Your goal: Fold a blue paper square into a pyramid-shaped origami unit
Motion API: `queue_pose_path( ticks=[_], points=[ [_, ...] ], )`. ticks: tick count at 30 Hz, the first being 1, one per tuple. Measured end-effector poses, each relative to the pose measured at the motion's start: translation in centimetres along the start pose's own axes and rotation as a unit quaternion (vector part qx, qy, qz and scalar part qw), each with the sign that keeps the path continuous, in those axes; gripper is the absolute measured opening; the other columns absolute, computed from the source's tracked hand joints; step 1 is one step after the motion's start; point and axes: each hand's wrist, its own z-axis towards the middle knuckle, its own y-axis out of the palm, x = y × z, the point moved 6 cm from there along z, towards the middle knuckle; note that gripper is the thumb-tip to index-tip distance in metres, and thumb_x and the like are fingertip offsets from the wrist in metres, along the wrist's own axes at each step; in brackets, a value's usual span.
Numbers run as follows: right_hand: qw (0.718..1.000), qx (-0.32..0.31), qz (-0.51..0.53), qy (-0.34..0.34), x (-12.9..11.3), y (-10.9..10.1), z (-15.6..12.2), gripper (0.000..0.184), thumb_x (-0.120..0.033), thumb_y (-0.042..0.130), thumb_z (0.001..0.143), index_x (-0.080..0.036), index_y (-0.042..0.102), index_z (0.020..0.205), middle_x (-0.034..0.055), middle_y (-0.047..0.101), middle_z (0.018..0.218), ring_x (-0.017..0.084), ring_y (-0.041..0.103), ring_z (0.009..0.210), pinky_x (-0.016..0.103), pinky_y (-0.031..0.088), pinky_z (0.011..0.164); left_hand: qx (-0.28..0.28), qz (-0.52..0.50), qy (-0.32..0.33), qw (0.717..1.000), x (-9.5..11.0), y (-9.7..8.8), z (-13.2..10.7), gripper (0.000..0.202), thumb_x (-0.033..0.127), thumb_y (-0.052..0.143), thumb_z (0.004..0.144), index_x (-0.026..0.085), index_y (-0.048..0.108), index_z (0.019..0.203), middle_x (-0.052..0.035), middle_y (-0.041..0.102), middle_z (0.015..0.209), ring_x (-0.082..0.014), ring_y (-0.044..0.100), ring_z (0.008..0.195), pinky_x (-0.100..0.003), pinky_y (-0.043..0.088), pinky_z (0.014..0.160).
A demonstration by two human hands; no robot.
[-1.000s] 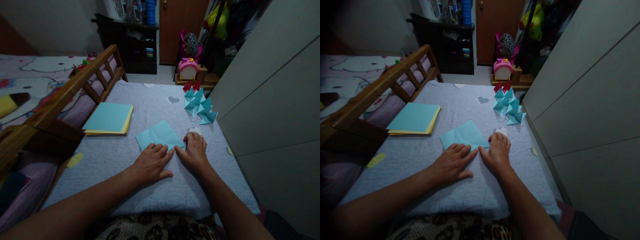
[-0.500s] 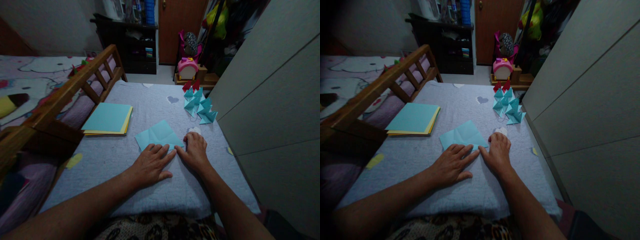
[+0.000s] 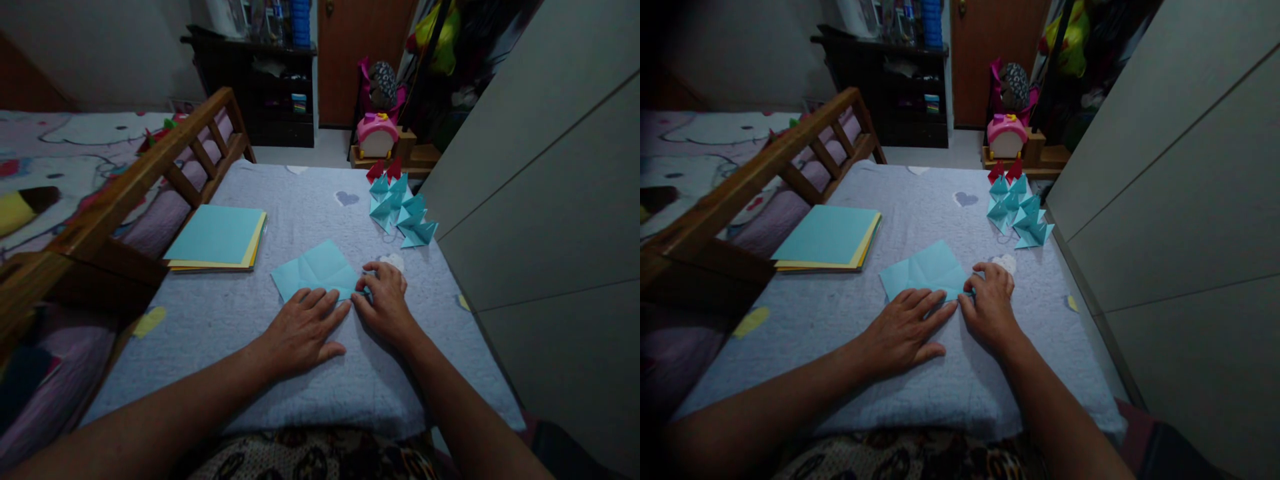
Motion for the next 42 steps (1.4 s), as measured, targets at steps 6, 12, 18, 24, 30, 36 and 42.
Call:
queue_pose_path(
  ticks=[6, 12, 18, 24, 30, 36, 42],
  points=[
    [1.000, -0.018, -0.012, 0.004, 0.2, 0.5, 0.4, 0.008, -0.027, 0.063, 0.087, -0.023, 0.065, 0.082, 0.0102, 0.060, 0.124, 0.032, 0.044, 0.123, 0.053, 0.030, 0.106, -0.006, 0.002, -0.001, 1.000, 0.1, 0.0, 0.0, 0.072, 0.069, 0.036, 0.098, 0.021, 0.033, 0.153, -0.0119, 0.045, 0.150, -0.0312, 0.040, 0.126, -0.045, 0.033, 0.109],
    [1.000, -0.022, -0.005, 0.018, 0.0, 0.4, 0.5, 0.010, -0.027, 0.061, 0.088, -0.022, 0.065, 0.080, 0.0101, 0.061, 0.124, 0.031, 0.046, 0.121, 0.052, 0.031, 0.105, -0.005, 0.006, -0.006, 1.000, 0.2, 0.1, -0.1, 0.073, 0.067, 0.036, 0.099, 0.018, 0.033, 0.154, -0.0112, 0.044, 0.154, -0.0310, 0.040, 0.127, -0.044, 0.032, 0.110],
    [0.999, -0.016, -0.010, 0.027, -0.1, 0.3, 0.7, 0.013, -0.026, 0.061, 0.087, -0.023, 0.065, 0.076, 0.0092, 0.063, 0.123, 0.031, 0.048, 0.119, 0.051, 0.034, 0.102, -0.013, 0.005, -0.006, 1.000, 0.1, 0.3, -0.2, 0.073, 0.065, 0.038, 0.099, 0.019, 0.031, 0.156, -0.0100, 0.040, 0.157, -0.0317, 0.040, 0.128, -0.045, 0.032, 0.110],
    [0.999, -0.013, -0.015, 0.043, 0.0, 0.6, 0.7, 0.012, -0.025, 0.061, 0.086, -0.023, 0.064, 0.075, 0.0092, 0.064, 0.123, 0.032, 0.048, 0.119, 0.053, 0.033, 0.103, -0.021, -0.004, -0.011, 1.000, 0.1, 0.3, -0.1, 0.073, 0.066, 0.036, 0.100, 0.019, 0.031, 0.156, -0.0097, 0.040, 0.158, -0.0309, 0.041, 0.128, -0.045, 0.032, 0.110],
    [0.998, -0.003, -0.014, 0.053, -0.1, 0.5, 0.6, 0.011, -0.025, 0.062, 0.085, -0.023, 0.064, 0.074, 0.0094, 0.064, 0.123, 0.033, 0.049, 0.119, 0.052, 0.035, 0.102, -0.017, -0.019, -0.021, 0.999, -0.1, 0.2, 0.0, 0.072, 0.068, 0.037, 0.099, 0.023, 0.033, 0.155, -0.0062, 0.040, 0.160, -0.0290, 0.045, 0.126, -0.042, 0.031, 0.108],
    [0.997, 0.005, -0.007, 0.073, 0.7, 0.0, 0.5, 0.011, -0.024, 0.063, 0.084, -0.022, 0.063, 0.074, 0.0097, 0.063, 0.121, 0.032, 0.049, 0.118, 0.051, 0.036, 0.101, -0.019, -0.017, -0.024, 0.999, -0.1, 0.1, 0.0, 0.071, 0.065, 0.037, 0.100, 0.021, 0.033, 0.155, -0.0065, 0.039, 0.160, -0.0291, 0.045, 0.127, -0.042, 0.031, 0.107],
    [0.997, 0.005, -0.001, 0.077, 1.0, -0.2, 0.4, 0.011, -0.025, 0.063, 0.085, -0.022, 0.064, 0.075, 0.0095, 0.063, 0.122, 0.032, 0.049, 0.119, 0.051, 0.034, 0.102, -0.010, -0.018, -0.024, 0.999, -0.1, 0.1, 0.0, 0.070, 0.065, 0.039, 0.099, 0.021, 0.034, 0.154, -0.0064, 0.040, 0.159, -0.0297, 0.046, 0.125, -0.042, 0.031, 0.106]
  ],
)
